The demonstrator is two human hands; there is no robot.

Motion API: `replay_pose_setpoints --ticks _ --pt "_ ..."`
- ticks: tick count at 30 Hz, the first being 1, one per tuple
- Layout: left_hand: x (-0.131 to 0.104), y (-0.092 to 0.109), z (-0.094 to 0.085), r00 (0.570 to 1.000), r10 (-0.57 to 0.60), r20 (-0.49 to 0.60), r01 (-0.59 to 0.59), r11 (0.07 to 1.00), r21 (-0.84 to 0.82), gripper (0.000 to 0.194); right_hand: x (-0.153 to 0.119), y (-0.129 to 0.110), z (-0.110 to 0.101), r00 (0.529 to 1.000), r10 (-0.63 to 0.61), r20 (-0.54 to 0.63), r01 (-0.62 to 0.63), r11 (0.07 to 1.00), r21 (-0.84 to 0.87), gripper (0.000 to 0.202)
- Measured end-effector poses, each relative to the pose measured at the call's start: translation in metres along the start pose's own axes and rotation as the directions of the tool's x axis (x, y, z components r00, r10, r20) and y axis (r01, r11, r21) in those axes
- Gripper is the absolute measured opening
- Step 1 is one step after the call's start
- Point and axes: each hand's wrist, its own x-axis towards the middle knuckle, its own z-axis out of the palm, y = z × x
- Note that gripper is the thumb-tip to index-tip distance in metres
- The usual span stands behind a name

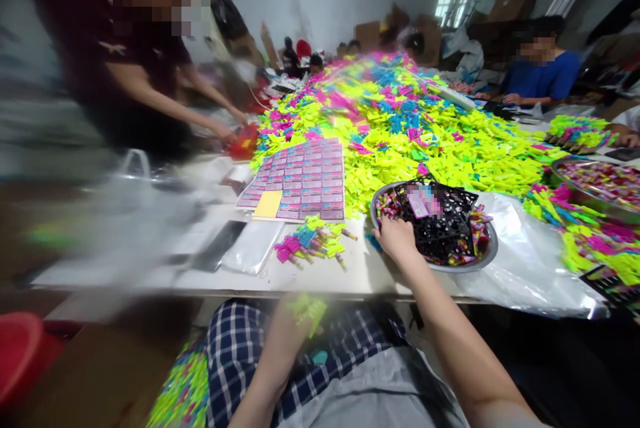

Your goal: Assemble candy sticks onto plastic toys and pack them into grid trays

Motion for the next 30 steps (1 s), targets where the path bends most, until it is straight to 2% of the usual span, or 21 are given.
replay_pose_setpoints --ticks 2,7,10,12,14,15,16,18,19,21,22,24,27,30 --pt "-0.002 0.004 0.004 1.000 0.007 -0.017 -0.007 1.000 -0.004 0.047 0.001 0.001 0.006 0.998 0.004 0.055 0.000 0.998 -0.070 0.029" --pt "-0.008 0.011 0.009 0.998 -0.042 -0.036 0.041 0.999 -0.025 0.051 -0.005 0.007 0.015 0.999 0.049 -0.019 -0.050 0.998 -0.046 0.030" --pt "-0.012 0.015 0.011 0.999 -0.043 0.005 0.044 0.997 -0.071 0.049 -0.005 0.018 0.016 0.993 0.035 -0.113 -0.028 0.997 0.069 0.023" --pt "-0.014 0.018 0.013 0.999 -0.037 -0.018 0.035 0.996 -0.083 0.048 -0.008 0.024 0.012 0.978 0.049 -0.202 0.002 0.970 0.242 0.022" --pt "-0.014 0.021 0.017 0.997 -0.019 -0.068 0.013 0.996 -0.091 0.046 -0.016 0.025 0.005 0.964 0.107 -0.243 0.036 0.854 0.520 0.025" --pt "-0.014 0.022 0.019 0.996 -0.011 -0.089 0.001 0.994 -0.108 0.045 -0.023 0.023 0.001 0.971 0.128 -0.204 0.043 0.740 0.671 0.029" --pt "-0.013 0.024 0.021 0.995 -0.004 -0.099 -0.009 0.991 -0.133 0.044 -0.031 0.019 -0.003 0.985 0.124 -0.123 0.026 0.595 0.804 0.034" --pt "-0.013 0.028 0.027 0.996 0.005 -0.093 -0.022 0.982 -0.189 0.043 -0.052 0.005 -0.009 0.995 0.026 0.099 -0.102 0.290 0.952 0.036" --pt "-0.013 0.029 0.030 0.996 0.010 -0.083 -0.028 0.977 -0.213 0.042 -0.064 -0.003 -0.011 0.978 -0.044 0.205 -0.195 0.170 0.966 0.034" --pt "-0.012 0.032 0.035 0.997 0.028 -0.075 -0.046 0.969 -0.244 0.041 -0.090 -0.022 -0.011 0.920 -0.163 0.356 -0.360 0.010 0.933 0.031" --pt "-0.013 0.033 0.037 0.997 0.036 -0.070 -0.052 0.966 -0.254 0.041 -0.102 -0.032 -0.010 0.893 -0.211 0.397 -0.414 -0.039 0.910 0.029" --pt "-0.014 0.034 0.040 0.998 0.041 -0.057 -0.054 0.963 -0.264 0.040 -0.123 -0.048 -0.007 0.859 -0.288 0.424 -0.463 -0.078 0.883 0.026" --pt "-0.015 0.034 0.040 0.999 0.019 -0.038 -0.029 0.959 -0.283 0.040 -0.140 -0.064 -0.003 0.866 -0.310 0.391 -0.433 -0.076 0.898 0.023" --pt "-0.016 0.036 0.041 0.998 -0.031 -0.047 0.014 0.947 -0.321 0.042 -0.143 -0.067 -0.002 0.882 -0.315 0.349 -0.389 -0.073 0.918 0.023"
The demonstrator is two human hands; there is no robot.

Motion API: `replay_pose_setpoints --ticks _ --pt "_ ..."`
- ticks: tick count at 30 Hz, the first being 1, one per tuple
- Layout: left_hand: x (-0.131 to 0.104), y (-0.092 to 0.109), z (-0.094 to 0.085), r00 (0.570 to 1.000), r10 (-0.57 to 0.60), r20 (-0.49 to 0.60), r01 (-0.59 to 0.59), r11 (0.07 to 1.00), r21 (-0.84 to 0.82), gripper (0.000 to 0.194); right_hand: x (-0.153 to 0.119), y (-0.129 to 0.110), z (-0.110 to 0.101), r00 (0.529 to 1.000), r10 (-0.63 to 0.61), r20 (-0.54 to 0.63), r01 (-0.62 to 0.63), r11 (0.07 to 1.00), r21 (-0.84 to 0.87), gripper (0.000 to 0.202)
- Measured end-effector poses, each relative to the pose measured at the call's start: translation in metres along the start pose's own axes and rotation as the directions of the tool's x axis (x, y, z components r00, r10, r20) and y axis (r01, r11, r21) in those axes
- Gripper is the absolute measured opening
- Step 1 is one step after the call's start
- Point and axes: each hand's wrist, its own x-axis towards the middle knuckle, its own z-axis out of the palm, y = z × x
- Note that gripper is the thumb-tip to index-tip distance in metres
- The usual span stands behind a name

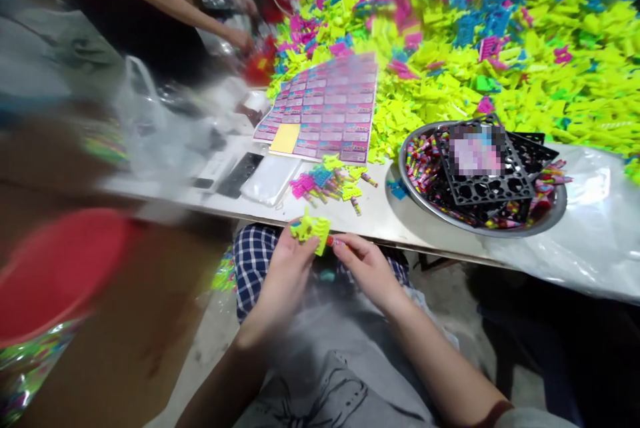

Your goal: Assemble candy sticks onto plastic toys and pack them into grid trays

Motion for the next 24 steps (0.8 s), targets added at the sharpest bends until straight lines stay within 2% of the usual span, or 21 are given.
replay_pose_setpoints --ticks 3,7,14,20,24 --pt "0.001 0.003 0.004 0.999 -0.053 0.000 0.053 0.998 -0.026 0.042 0.000 -0.003 -0.002 0.999 -0.043 0.023 0.044 0.999 -0.011 0.023" --pt "0.001 0.005 0.010 0.992 -0.097 0.084 0.102 0.994 -0.049 0.038 -0.002 -0.007 -0.005 0.985 -0.172 0.025 0.174 0.980 -0.094 0.019" --pt "-0.001 0.003 0.009 0.980 -0.156 0.125 0.162 0.986 -0.040 0.034 -0.008 -0.016 -0.005 0.930 -0.362 0.064 0.362 0.866 -0.346 0.017" --pt "-0.004 0.002 0.006 0.999 -0.038 0.011 0.036 0.994 0.103 0.040 -0.010 -0.020 -0.003 0.873 -0.473 0.115 0.465 0.742 -0.483 0.017" --pt "-0.008 0.002 0.005 0.999 0.028 -0.021 -0.024 0.984 0.174 0.040 -0.008 -0.021 -0.002 0.862 -0.478 0.169 0.491 0.703 -0.514 0.018"
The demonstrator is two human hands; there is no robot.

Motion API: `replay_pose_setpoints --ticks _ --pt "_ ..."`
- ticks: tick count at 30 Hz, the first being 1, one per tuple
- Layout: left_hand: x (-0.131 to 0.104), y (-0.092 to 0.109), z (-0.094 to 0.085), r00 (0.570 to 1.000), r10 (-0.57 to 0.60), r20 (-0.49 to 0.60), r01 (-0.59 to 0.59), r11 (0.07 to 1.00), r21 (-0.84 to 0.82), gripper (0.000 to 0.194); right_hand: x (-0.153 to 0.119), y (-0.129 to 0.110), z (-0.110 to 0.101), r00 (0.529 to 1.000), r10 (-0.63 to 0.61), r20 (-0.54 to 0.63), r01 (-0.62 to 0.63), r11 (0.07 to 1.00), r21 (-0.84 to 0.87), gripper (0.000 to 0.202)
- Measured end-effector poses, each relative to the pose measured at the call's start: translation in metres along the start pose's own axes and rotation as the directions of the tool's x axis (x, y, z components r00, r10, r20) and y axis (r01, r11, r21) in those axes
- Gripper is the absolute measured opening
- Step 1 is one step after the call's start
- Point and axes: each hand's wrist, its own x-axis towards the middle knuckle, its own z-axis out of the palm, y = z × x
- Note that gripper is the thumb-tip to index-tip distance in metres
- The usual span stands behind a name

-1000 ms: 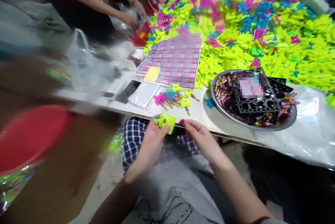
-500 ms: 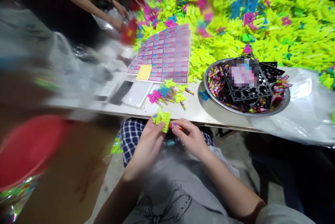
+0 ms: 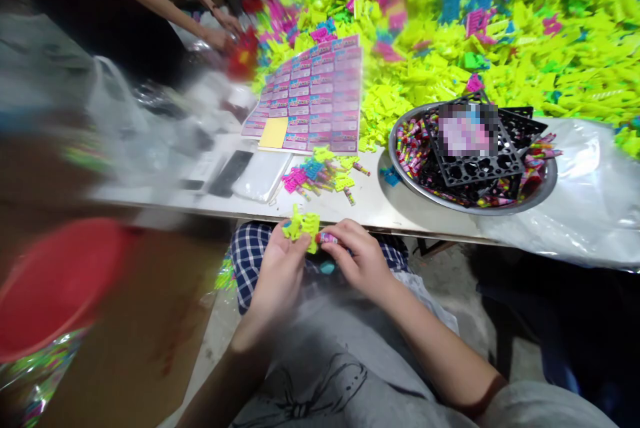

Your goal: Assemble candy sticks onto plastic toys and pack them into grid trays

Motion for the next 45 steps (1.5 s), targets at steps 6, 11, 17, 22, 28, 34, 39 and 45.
replay_pose_setpoints --ticks 6,11,17,22,28,34,39,45 --pt "-0.003 0.000 -0.004 0.988 0.106 -0.111 -0.074 0.963 0.260 0.036 0.004 0.000 0.001 0.997 -0.037 0.062 0.044 0.993 -0.107 0.019" --pt "0.000 -0.002 -0.010 0.990 0.110 -0.084 -0.084 0.961 0.265 0.034 0.001 0.001 0.012 0.998 0.060 0.013 -0.060 0.998 -0.019 0.018" --pt "0.013 -0.003 -0.029 0.996 0.066 -0.066 -0.049 0.969 0.240 0.039 0.007 0.010 0.021 0.993 0.098 0.065 -0.087 0.984 -0.155 0.041" --pt "0.014 -0.002 -0.038 0.999 0.026 -0.027 -0.018 0.961 0.275 0.038 0.015 0.016 0.014 0.960 -0.008 0.280 0.053 0.987 -0.153 0.054" --pt "0.013 -0.003 -0.038 0.998 0.045 -0.035 -0.033 0.957 0.287 0.036 0.013 0.017 0.023 0.976 0.008 0.217 0.012 0.996 -0.093 0.050" --pt "0.016 -0.008 -0.040 0.998 0.042 -0.038 -0.032 0.970 0.242 0.039 0.012 0.022 0.031 0.985 0.007 0.171 0.011 0.995 -0.099 0.049" --pt "0.019 -0.013 -0.046 0.997 0.047 -0.065 -0.028 0.962 0.271 0.039 0.011 0.023 0.036 0.985 0.021 0.169 0.000 0.992 -0.125 0.047" --pt "0.045 -0.028 -0.057 0.998 0.014 -0.064 -0.002 0.982 0.187 0.047 0.027 0.052 0.016 0.974 0.083 0.209 -0.058 0.991 -0.122 0.062"
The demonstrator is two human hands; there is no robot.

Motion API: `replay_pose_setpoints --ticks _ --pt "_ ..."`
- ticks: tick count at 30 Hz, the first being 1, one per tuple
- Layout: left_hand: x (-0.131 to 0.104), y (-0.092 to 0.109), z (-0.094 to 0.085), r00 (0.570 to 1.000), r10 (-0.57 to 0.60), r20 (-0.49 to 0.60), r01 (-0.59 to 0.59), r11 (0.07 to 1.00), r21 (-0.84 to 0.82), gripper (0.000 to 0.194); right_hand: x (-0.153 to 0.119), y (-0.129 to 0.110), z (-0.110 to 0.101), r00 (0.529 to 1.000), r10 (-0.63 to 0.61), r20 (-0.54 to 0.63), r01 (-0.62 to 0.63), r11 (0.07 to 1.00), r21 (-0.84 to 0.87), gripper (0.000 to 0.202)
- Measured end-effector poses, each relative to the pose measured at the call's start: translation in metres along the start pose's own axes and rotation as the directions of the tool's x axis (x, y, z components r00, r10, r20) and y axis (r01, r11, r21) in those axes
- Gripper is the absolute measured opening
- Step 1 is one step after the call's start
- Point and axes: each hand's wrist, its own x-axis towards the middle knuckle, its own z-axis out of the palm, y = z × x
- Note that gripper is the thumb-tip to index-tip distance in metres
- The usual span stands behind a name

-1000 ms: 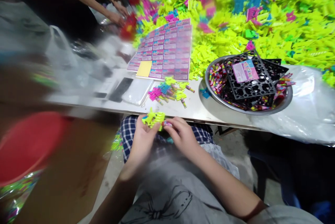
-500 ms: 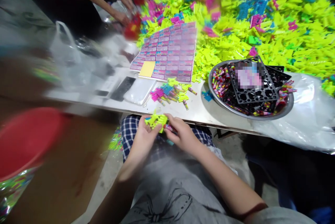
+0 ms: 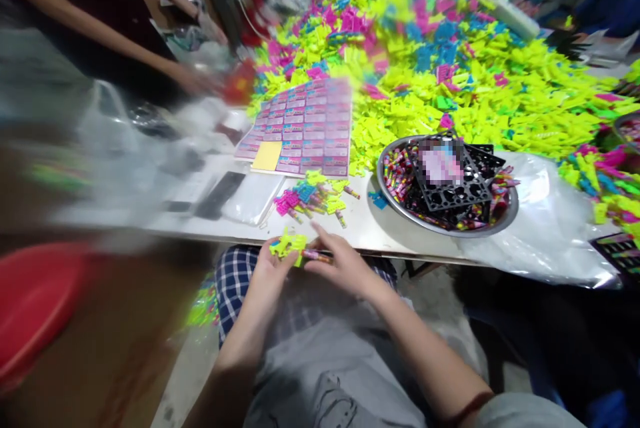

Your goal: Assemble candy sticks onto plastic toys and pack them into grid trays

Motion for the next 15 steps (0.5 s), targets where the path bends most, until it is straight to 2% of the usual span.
replay_pose_setpoints --ticks 2,3,5,7,9,11,13,15 --pt "0.018 -0.009 -0.002 0.998 0.004 -0.061 -0.004 1.000 -0.008 0.050 0.006 0.028 -0.016 0.988 0.071 -0.136 -0.089 0.988 -0.125 0.061" --pt "0.027 -0.013 -0.003 0.996 0.023 -0.090 -0.022 1.000 0.007 0.050 0.008 0.044 -0.024 0.966 0.115 -0.232 -0.171 0.956 -0.238 0.059" --pt "0.046 -0.018 -0.003 0.991 0.075 -0.111 -0.070 0.996 0.049 0.050 0.007 0.072 -0.037 0.908 0.213 -0.360 -0.370 0.813 -0.450 0.057" --pt "0.063 -0.020 0.001 0.989 0.115 -0.093 -0.109 0.992 0.069 0.048 0.000 0.091 -0.042 0.884 0.290 -0.366 -0.459 0.688 -0.562 0.055" --pt "0.076 -0.017 0.008 0.988 0.142 -0.054 -0.137 0.987 0.078 0.049 -0.012 0.099 -0.039 0.894 0.283 -0.348 -0.446 0.637 -0.629 0.053" --pt "0.087 -0.010 0.017 0.986 0.166 0.001 -0.165 0.978 0.124 0.053 -0.028 0.101 -0.031 0.906 0.228 -0.357 -0.417 0.626 -0.659 0.051" --pt "0.093 0.000 0.025 0.973 0.227 0.030 -0.226 0.934 0.277 0.061 -0.044 0.100 -0.024 0.910 0.150 -0.386 -0.386 0.646 -0.659 0.045" --pt "0.094 0.009 0.031 0.940 0.340 0.006 -0.298 0.816 0.496 0.069 -0.059 0.101 -0.019 0.915 0.061 -0.398 -0.327 0.689 -0.647 0.040"
